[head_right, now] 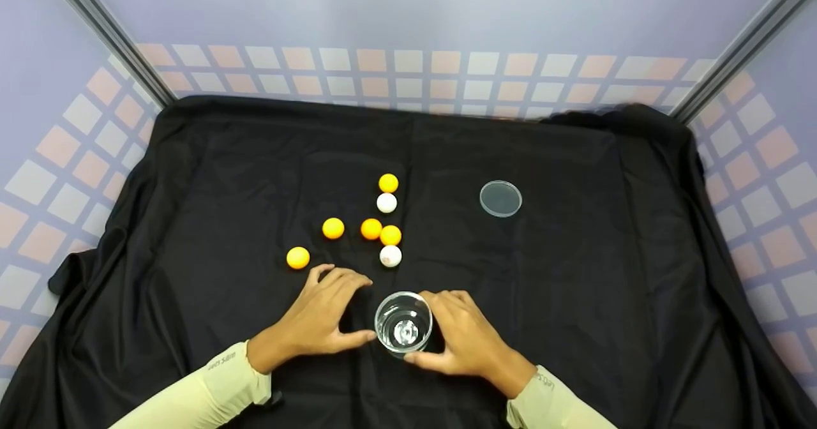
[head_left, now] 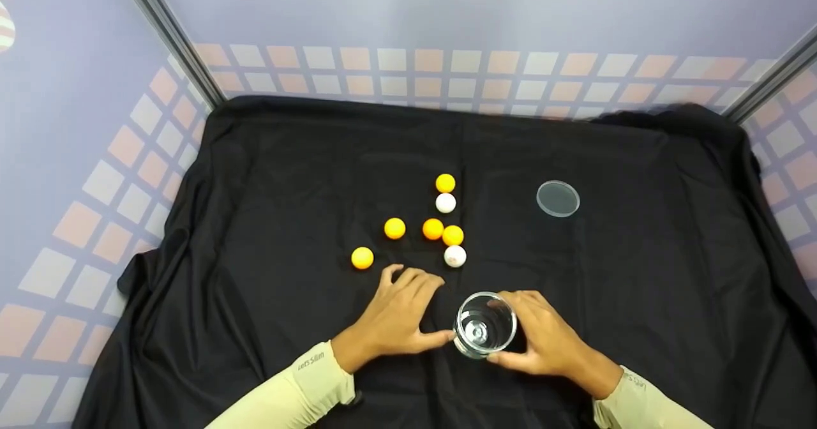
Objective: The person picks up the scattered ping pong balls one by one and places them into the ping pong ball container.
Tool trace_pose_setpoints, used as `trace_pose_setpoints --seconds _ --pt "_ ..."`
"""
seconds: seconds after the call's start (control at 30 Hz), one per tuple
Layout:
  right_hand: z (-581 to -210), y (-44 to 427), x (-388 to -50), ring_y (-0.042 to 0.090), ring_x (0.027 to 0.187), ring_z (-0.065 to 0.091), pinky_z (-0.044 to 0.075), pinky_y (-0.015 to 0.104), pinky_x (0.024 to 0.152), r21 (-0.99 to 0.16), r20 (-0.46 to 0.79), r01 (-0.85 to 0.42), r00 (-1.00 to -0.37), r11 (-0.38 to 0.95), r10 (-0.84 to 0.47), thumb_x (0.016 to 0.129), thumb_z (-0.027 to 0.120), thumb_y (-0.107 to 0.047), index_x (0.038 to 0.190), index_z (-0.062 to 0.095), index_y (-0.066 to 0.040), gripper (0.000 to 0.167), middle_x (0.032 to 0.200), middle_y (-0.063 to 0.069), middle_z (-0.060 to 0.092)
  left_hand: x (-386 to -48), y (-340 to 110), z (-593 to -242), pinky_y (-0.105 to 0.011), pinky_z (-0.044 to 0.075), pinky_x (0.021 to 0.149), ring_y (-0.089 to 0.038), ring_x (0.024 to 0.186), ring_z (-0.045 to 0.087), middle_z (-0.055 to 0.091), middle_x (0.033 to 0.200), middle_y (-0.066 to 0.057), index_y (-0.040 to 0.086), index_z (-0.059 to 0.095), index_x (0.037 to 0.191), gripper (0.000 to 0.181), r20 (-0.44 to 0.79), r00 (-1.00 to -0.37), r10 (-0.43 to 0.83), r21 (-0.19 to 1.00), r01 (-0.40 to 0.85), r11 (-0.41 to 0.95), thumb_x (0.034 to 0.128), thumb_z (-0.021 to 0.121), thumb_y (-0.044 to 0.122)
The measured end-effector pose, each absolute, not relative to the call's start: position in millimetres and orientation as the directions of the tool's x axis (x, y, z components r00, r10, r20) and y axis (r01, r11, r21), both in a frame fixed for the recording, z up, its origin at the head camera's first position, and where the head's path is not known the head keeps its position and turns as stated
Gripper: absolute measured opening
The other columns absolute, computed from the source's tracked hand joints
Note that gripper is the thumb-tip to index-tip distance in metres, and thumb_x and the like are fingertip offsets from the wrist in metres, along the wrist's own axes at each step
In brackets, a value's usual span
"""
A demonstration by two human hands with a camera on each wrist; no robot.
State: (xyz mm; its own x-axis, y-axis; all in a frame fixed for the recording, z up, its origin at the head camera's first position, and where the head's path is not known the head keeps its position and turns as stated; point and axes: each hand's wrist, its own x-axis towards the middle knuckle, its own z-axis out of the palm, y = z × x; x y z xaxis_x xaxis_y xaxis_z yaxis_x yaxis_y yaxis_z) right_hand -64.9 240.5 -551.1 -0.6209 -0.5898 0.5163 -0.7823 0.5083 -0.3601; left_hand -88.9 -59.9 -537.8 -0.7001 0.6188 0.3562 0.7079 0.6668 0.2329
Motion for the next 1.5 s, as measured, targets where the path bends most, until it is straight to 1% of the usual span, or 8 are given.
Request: trace_pose_setpoints --seconds 0.17,0.37,0.53,0.83,1.17,1.33,1.5 --pt "-551 241 -65 0.02 0.103 0.066 0.043 0.039 0.097 -0.363 0.511 -0.781 -0.623 0.509 -0.592 0.07 0.085 -0.057 0.132 0.059 -0.001 0.088 0.117 0.002 0.07 -93 -64 -539 -0.057 0.035 0.105 -0.018 0.115 0.058 0.067 0.121 0.001 0.014 0.059 0.13 0.077 0.356 -0.71 0.607 0.229 0.696 0.681 0.0841 0.058 0.075" --pt "-551 240 -66 0.018 0.103 0.065 0.043 0.038 0.098 -0.363 0.506 -0.776 -0.63 0.516 -0.59 0.07 0.085 -0.058 0.13 0.06 0.0 0.087 0.117 0.001 0.07 -101 -68 -541 -0.058 0.036 0.104 -0.018 0.115 0.058 0.066 0.122 0.001 0.013 0.06 0.13 0.076 0.364 -0.724 0.586 0.225 0.679 0.699 0.0829 0.061 0.073" --pt "-551 240 -65 0.018 0.103 0.065 0.043 0.038 0.098 -0.362 0.507 -0.778 -0.627 0.513 -0.592 0.07 0.085 -0.056 0.129 0.06 0.002 0.087 0.117 0.001 0.07 -105 -71 -541 -0.058 0.036 0.104 -0.019 0.115 0.058 0.067 0.122 0.001 0.012 0.061 0.129 0.075 0.367 -0.733 0.572 0.225 0.667 0.71 0.0827 0.063 0.071" --pt "-552 241 -65 0.018 0.103 0.066 0.042 0.036 0.099 -0.357 0.513 -0.778 -0.626 0.517 -0.587 0.072 0.083 -0.058 0.129 0.061 0.003 0.086 0.117 0.0 0.071 -115 -79 -540 -0.059 0.036 0.104 -0.022 0.117 0.059 0.066 0.123 -0.001 0.012 0.058 0.131 0.075 0.363 -0.769 0.526 0.225 0.62 0.752 0.0841 0.061 0.071" --pt "-552 240 -65 0.018 0.103 0.066 0.042 0.038 0.099 -0.364 0.508 -0.776 -0.629 0.515 -0.588 0.071 0.084 -0.057 0.129 0.06 0.003 0.086 0.117 0.0 0.071 -125 -91 -541 -0.058 0.036 0.102 -0.023 0.112 0.061 0.067 0.12 -0.004 0.011 0.061 0.128 0.076 0.416 -0.776 0.475 0.233 0.596 0.769 0.0832 0.062 0.072" --pt "-552 241 -64 0.018 0.103 0.066 0.042 0.037 0.099 -0.364 0.508 -0.777 -0.628 0.513 -0.59 0.071 0.084 -0.056 0.129 0.06 0.003 0.086 0.117 0.0 0.071 -130 -97 -539 -0.058 0.035 0.103 -0.024 0.113 0.061 0.067 0.122 -0.003 0.011 0.061 0.128 0.077 0.409 -0.794 0.45 0.238 0.569 0.787 0.0838 0.06 0.074" --pt "-551 241 -64 0.018 0.103 0.065 0.041 0.037 0.1 -0.356 0.509 -0.778 -0.626 0.518 -0.59 0.071 0.084 -0.057 0.128 0.06 0.003 0.087 0.117 0.0 0.071 -137 -105 -537 -0.059 0.036 0.101 -0.025 0.112 0.061 0.067 0.122 -0.003 0.011 0.062 0.127 0.076 0.426 -0.806 0.412 0.252 0.543 0.801 0.0817 0.064 0.072"
